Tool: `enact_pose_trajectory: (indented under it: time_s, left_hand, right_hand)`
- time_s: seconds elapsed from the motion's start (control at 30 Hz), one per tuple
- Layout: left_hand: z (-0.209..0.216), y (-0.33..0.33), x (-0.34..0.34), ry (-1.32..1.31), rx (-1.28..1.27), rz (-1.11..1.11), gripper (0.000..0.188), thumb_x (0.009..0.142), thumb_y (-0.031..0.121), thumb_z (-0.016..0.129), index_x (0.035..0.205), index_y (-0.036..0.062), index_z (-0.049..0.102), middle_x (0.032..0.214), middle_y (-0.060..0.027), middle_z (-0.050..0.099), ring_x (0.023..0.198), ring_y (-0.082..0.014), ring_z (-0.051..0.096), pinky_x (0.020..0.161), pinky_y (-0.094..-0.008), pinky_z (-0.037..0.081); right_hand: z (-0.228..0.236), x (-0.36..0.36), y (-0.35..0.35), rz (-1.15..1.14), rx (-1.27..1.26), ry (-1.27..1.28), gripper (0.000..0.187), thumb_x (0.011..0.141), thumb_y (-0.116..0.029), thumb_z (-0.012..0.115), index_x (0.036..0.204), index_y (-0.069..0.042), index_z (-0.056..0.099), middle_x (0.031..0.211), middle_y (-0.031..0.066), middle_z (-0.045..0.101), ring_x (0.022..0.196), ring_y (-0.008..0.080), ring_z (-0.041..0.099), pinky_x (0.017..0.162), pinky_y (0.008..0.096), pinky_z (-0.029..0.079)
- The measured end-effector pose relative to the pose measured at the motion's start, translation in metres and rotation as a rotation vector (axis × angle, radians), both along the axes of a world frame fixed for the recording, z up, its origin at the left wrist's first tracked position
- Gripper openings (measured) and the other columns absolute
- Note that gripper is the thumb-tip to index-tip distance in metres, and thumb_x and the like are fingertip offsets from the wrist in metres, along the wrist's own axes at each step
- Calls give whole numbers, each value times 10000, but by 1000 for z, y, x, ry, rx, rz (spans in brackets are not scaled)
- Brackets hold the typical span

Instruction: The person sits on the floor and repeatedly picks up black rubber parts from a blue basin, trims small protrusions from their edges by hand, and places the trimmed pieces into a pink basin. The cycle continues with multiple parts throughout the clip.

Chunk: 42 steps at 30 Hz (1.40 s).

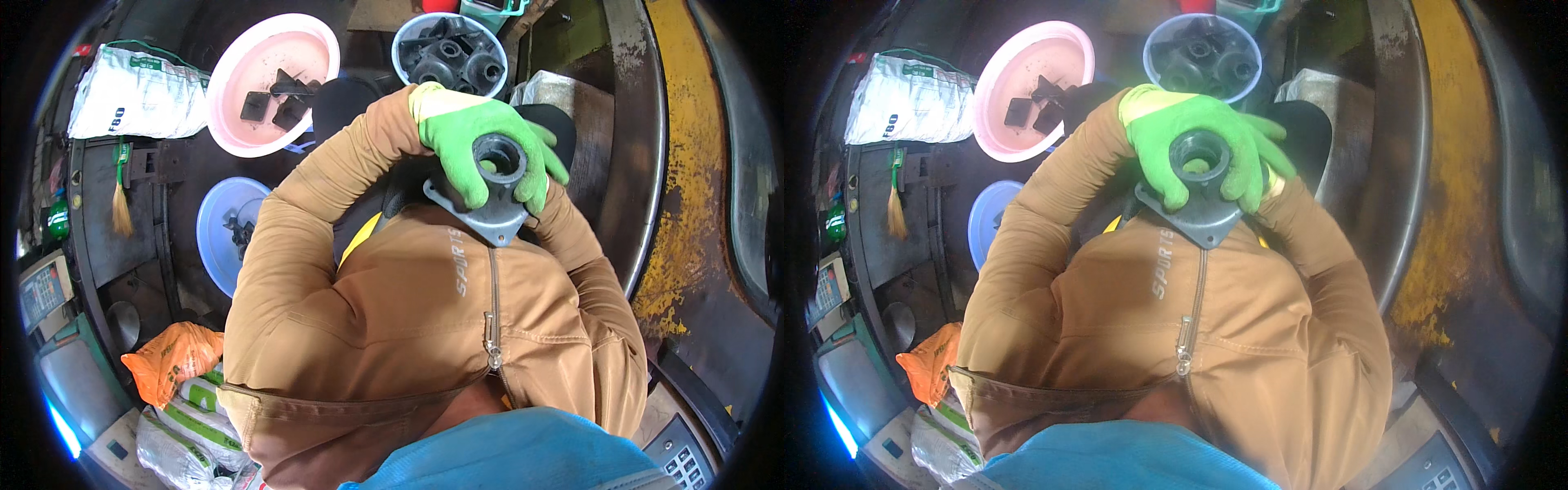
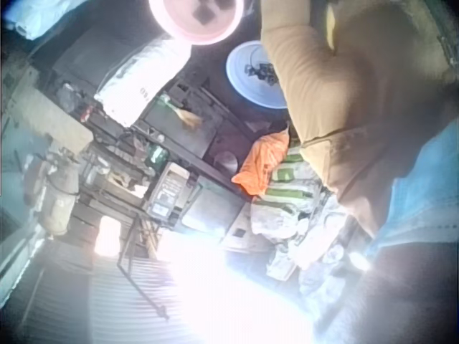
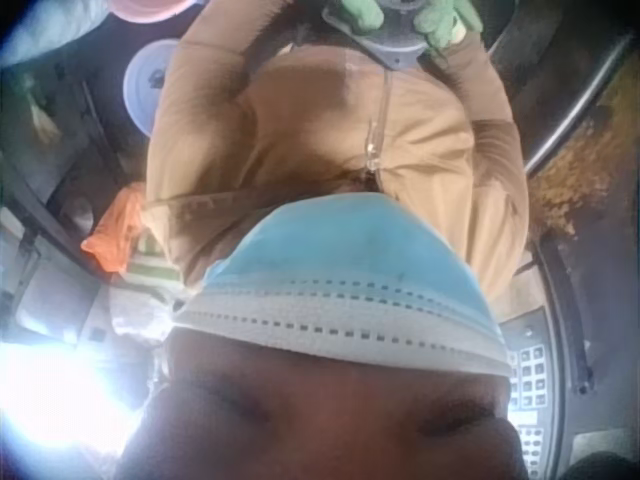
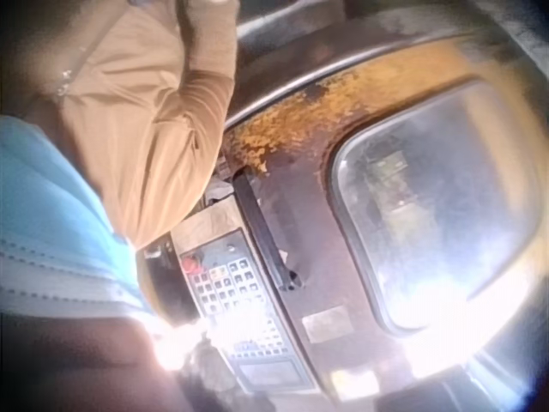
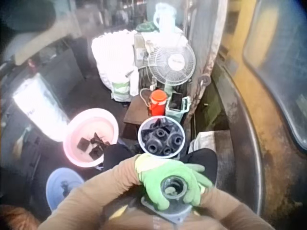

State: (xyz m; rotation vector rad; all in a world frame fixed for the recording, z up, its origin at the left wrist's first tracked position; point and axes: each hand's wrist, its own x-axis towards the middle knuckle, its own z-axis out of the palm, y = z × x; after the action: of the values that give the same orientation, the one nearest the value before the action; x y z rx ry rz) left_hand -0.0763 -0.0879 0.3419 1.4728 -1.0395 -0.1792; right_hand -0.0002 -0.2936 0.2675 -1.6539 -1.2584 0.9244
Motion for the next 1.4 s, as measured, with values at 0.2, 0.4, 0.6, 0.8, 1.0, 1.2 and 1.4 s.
enact_pose_trajectory:
  time_s: [0.2, 0.4, 0.6, 0.8, 1.0, 1.2, 1.4]
  left_hand:
    - [13, 17, -9, 8, 182, 928, 823, 598, 393, 877, 1286, 56, 577, 1405, -186, 508, 1340, -375, 420, 1108, -481, 311]
    - [-22, -29, -9, -327, -29, 1318, 549, 609, 313, 871, 1060, 76, 666, 1200, -139, 648, 1183, -370, 567, 1033, -469, 405]
    - [-9, -21, -18, -369, 4, 1190, 484, 638, 226, 861, 1043, 54, 658, 1154, -136, 670, 1139, -362, 609, 1046, -471, 447]
    - [-5, -17, -27, -266, -53, 1026, 469, 651, 159, 847, 1062, 49, 650, 1187, -147, 659, 1189, -348, 579, 1042, -460, 443]
    - [-4, -12, -28, -225, -93, 694, 465, 671, 161, 818, 1085, 41, 645, 1210, -159, 656, 1244, -379, 542, 1051, -488, 418]
    - [-11, -14, -24, -112, -21, 343, 448, 644, 196, 827, 1048, 54, 693, 1143, -151, 676, 1143, -327, 612, 974, -412, 490]
    - [-2, -8, -23, 127, -198, 259, 448, 645, 169, 816, 1041, 17, 670, 1178, -159, 662, 1288, -345, 493, 1082, -476, 372]
  right_hand:
    - [39, 14, 45, -95, 458, -419, 571, 803, -198, 742, 1303, -49, 509, 1246, 87, 587, 1184, 208, 562, 974, 354, 481]
    - [22, -16, 59, -245, 803, 772, 431, 995, -251, 477, 1365, -32, 453, 1317, 91, 549, 1195, 224, 555, 979, 349, 481]
    - [31, -20, 45, -304, 495, 185, 439, 921, -173, 612, 1329, -74, 484, 1254, 60, 571, 1164, 197, 561, 968, 328, 473]
    - [65, -15, 33, -134, 273, 49, 532, 826, -157, 732, 1302, -65, 513, 1236, 70, 587, 1149, 208, 572, 967, 341, 479]
    - [74, -1, 16, 133, 129, 23, 659, 668, -161, 892, 1241, -66, 581, 1190, 47, 631, 1100, 158, 599, 940, 326, 502]
    - [16, 3, -8, 98, -45, 190, 564, 791, -233, 784, 1284, -71, 563, 1156, 50, 615, 1037, 159, 569, 882, 292, 468]
    - [-33, -3, 21, -64, 59, 685, 485, 894, -299, 658, 1295, -51, 541, 1001, 41, 610, 806, 128, 529, 694, 259, 428]
